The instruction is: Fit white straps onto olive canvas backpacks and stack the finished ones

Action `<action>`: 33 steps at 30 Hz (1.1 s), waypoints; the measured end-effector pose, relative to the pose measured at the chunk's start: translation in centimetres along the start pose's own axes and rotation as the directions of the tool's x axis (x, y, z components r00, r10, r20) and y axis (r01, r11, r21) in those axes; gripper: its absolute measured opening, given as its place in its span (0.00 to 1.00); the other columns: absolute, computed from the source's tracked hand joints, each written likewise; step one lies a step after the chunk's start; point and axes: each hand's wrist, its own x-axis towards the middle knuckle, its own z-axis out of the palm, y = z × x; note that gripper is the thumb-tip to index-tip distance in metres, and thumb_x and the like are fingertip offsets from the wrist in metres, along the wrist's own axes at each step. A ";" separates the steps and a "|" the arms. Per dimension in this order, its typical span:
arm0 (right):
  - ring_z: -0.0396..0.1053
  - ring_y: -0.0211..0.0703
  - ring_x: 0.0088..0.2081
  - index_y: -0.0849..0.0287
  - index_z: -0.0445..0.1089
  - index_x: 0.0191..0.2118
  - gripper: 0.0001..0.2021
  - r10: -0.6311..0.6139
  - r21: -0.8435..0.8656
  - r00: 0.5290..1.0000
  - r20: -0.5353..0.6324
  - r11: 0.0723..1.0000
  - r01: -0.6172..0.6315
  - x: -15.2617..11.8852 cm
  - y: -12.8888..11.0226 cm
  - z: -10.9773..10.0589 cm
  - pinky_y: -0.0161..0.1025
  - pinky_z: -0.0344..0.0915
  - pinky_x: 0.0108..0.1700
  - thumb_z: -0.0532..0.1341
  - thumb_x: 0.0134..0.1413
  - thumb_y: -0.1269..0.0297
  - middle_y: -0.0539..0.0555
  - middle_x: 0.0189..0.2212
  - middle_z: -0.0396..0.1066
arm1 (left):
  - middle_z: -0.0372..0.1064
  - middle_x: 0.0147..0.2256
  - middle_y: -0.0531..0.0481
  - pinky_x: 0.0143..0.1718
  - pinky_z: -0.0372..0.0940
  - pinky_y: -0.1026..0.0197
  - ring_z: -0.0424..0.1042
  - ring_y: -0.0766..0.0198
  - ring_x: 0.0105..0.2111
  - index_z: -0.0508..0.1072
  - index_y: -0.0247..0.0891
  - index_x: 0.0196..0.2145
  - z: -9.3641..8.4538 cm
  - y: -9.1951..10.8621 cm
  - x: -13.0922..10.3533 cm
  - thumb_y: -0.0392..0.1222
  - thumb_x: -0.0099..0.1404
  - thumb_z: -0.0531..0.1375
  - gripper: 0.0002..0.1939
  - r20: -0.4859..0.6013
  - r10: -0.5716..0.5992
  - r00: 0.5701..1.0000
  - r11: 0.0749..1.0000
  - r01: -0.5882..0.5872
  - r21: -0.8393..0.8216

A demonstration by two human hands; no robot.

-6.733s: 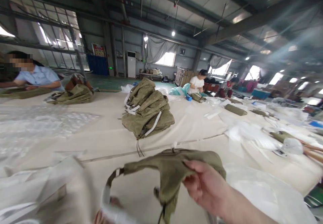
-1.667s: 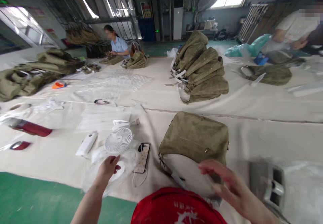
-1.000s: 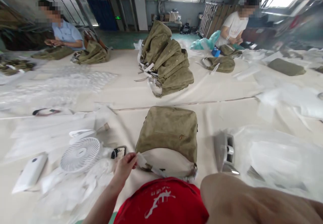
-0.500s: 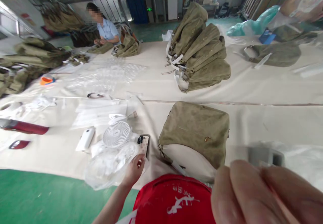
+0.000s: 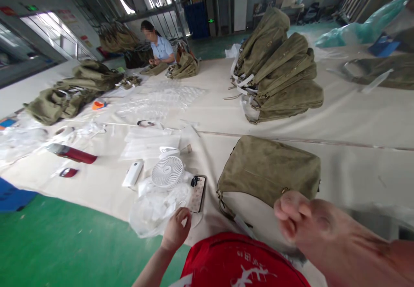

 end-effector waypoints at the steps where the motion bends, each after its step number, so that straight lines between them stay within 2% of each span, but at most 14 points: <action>1: 0.70 0.56 0.42 0.42 0.72 0.47 0.34 0.031 0.024 0.999 -0.013 0.999 -0.031 -0.2 0.2 -0.2 0.50 0.68 0.42 0.42 0.48 0.30 0.60 0.48 0.70 | 0.72 0.32 0.46 0.37 0.68 0.60 0.72 0.61 0.33 0.69 0.41 0.31 -0.9 -0.4 0.1 0.41 0.63 0.51 0.08 -0.053 -0.023 0.998 1.000 0.024 0.004; 4: 0.69 0.58 0.47 0.42 0.72 0.45 0.33 0.092 0.124 0.995 -0.038 0.988 -0.086 -0.5 1.1 -0.8 0.52 0.67 0.44 0.43 0.46 0.30 0.59 0.49 0.70 | 0.72 0.30 0.46 0.35 0.68 0.60 0.72 0.60 0.30 0.68 0.41 0.30 -3.7 -2.7 0.7 0.44 0.60 0.52 0.07 -0.186 -0.182 0.965 0.979 0.195 0.054; 8: 0.67 0.59 0.51 0.43 0.73 0.46 0.34 0.069 0.088 0.990 -0.125 0.994 -0.058 -0.9 2.3 -1.8 0.52 0.65 0.47 0.42 0.47 0.30 0.59 0.48 0.72 | 0.75 0.33 0.43 0.32 0.67 0.60 0.74 0.59 0.28 0.69 0.40 0.28 -7.0 -5.4 1.6 0.45 0.57 0.53 0.08 -0.123 -0.427 0.896 0.878 0.443 0.181; 12: 0.69 0.59 0.49 0.48 0.76 0.41 0.30 0.027 0.027 0.966 -0.256 0.999 -0.020 -1.1 3.0 -3.8 0.51 0.66 0.43 0.48 0.49 0.33 0.62 0.47 0.73 | 0.74 0.44 0.41 0.32 0.66 0.60 0.73 0.61 0.26 0.71 0.39 0.33 -8.8 -4.3 2.2 0.48 0.59 0.52 0.13 -0.188 -0.376 0.908 0.882 0.412 0.228; 14: 0.70 0.57 0.48 0.50 0.76 0.40 0.26 -0.010 -0.051 0.921 -0.388 0.999 -0.011 -1.1 3.8 -5.5 0.49 0.66 0.42 0.51 0.51 0.37 0.61 0.45 0.74 | 0.75 0.42 0.43 0.30 0.64 0.61 0.74 0.60 0.27 0.70 0.40 0.37 -8.7 -2.6 2.7 0.51 0.60 0.51 0.15 -0.250 -0.333 0.909 0.903 0.384 0.194; 16: 0.71 0.53 0.45 0.52 0.75 0.39 0.22 -0.027 -0.147 0.822 -0.569 0.987 -0.069 -1.2 5.2 -7.7 0.47 0.67 0.42 0.56 0.53 0.42 0.60 0.42 0.75 | 0.76 0.33 0.47 0.28 0.63 0.62 0.75 0.58 0.28 0.68 0.42 0.37 -7.8 -0.5 3.7 0.52 0.59 0.52 0.14 -0.255 -0.347 0.902 0.920 0.380 0.092; 18: 0.72 0.51 0.42 0.56 0.75 0.38 0.20 -0.029 -0.232 0.678 -0.734 0.950 -0.210 -1.5 7.0 -10.1 0.44 0.67 0.41 0.61 0.50 0.44 0.60 0.39 0.76 | 0.73 0.24 0.51 0.26 0.64 0.62 0.75 0.57 0.26 0.67 0.43 0.34 -6.1 1.7 5.1 0.55 0.58 0.53 0.14 -0.145 -0.371 0.917 0.928 0.366 -0.066; 19: 0.72 0.51 0.40 0.58 0.74 0.37 0.21 -0.021 -0.267 0.632 -0.775 0.917 -0.297 -1.7 8.0 -11.2 0.43 0.68 0.40 0.63 0.48 0.44 0.60 0.37 0.76 | 0.72 0.21 0.53 0.26 0.64 0.62 0.74 0.58 0.24 0.66 0.43 0.33 -5.0 3.0 5.9 0.56 0.57 0.53 0.14 -0.058 -0.356 0.933 0.928 0.345 -0.144; 22: 0.73 0.50 0.36 0.59 0.73 0.37 0.20 -0.008 -0.431 0.618 -0.786 0.724 -0.539 -2.4 11.0 -13.4 0.42 0.67 0.39 0.61 0.50 0.45 0.59 0.33 0.77 | 0.68 0.18 0.55 0.26 0.64 0.62 0.71 0.61 0.21 0.66 0.43 0.30 -1.3 7.4 8.3 0.56 0.56 0.54 0.15 0.179 -0.191 0.965 0.925 0.238 -0.297; 24: 0.74 0.50 0.36 0.59 0.73 0.36 0.16 0.010 -0.524 0.604 -0.797 0.484 -0.700 -2.6 13.0 -14.0 0.41 0.67 0.39 0.59 0.54 0.50 0.59 0.33 0.77 | 0.68 0.18 0.56 0.26 0.63 0.63 0.69 0.62 0.21 0.67 0.43 0.29 1.2 10.5 9.6 0.55 0.57 0.54 0.13 0.285 -0.066 0.956 0.919 0.170 -0.356; 26: 0.74 0.51 0.37 0.59 0.73 0.35 0.15 0.031 -0.534 0.554 -0.832 0.227 -0.814 -2.5 14.9 -14.2 0.40 0.66 0.38 0.59 0.55 0.52 0.60 0.32 0.77 | 0.68 0.20 0.55 0.26 0.62 0.64 0.69 0.63 0.23 0.68 0.42 0.28 3.5 13.3 10.8 0.54 0.57 0.55 0.13 0.354 0.043 0.934 0.903 0.115 -0.415; 28: 0.75 0.53 0.38 0.61 0.74 0.35 0.15 0.051 -0.499 0.501 -0.864 0.045 -0.866 -2.0 16.6 -14.4 0.40 0.66 0.38 0.59 0.55 0.53 0.63 0.33 0.77 | 0.68 0.21 0.55 0.26 0.60 0.65 0.68 0.64 0.24 0.69 0.41 0.27 5.6 15.5 12.1 0.53 0.56 0.56 0.12 0.408 0.133 0.903 0.881 0.081 -0.465; 30: 0.75 0.54 0.39 0.63 0.74 0.37 0.15 0.065 -0.467 0.463 -0.884 -0.058 -0.883 -1.5 17.9 -14.8 0.41 0.66 0.37 0.57 0.57 0.56 0.65 0.34 0.77 | 0.66 0.21 0.55 0.25 0.59 0.65 0.66 0.65 0.23 0.69 0.40 0.26 7.6 17.1 13.4 0.53 0.55 0.57 0.13 0.459 0.184 0.869 0.860 0.084 -0.504; 33: 0.75 0.54 0.40 0.64 0.74 0.38 0.13 0.078 -0.449 0.442 -0.893 -0.114 -0.886 -0.9 18.9 -15.3 0.42 0.66 0.38 0.55 0.57 0.63 0.66 0.36 0.77 | 0.65 0.21 0.56 0.23 0.58 0.65 0.63 0.67 0.21 0.70 0.39 0.28 9.9 18.4 15.1 0.53 0.55 0.57 0.14 0.493 0.175 0.852 0.835 0.137 -0.533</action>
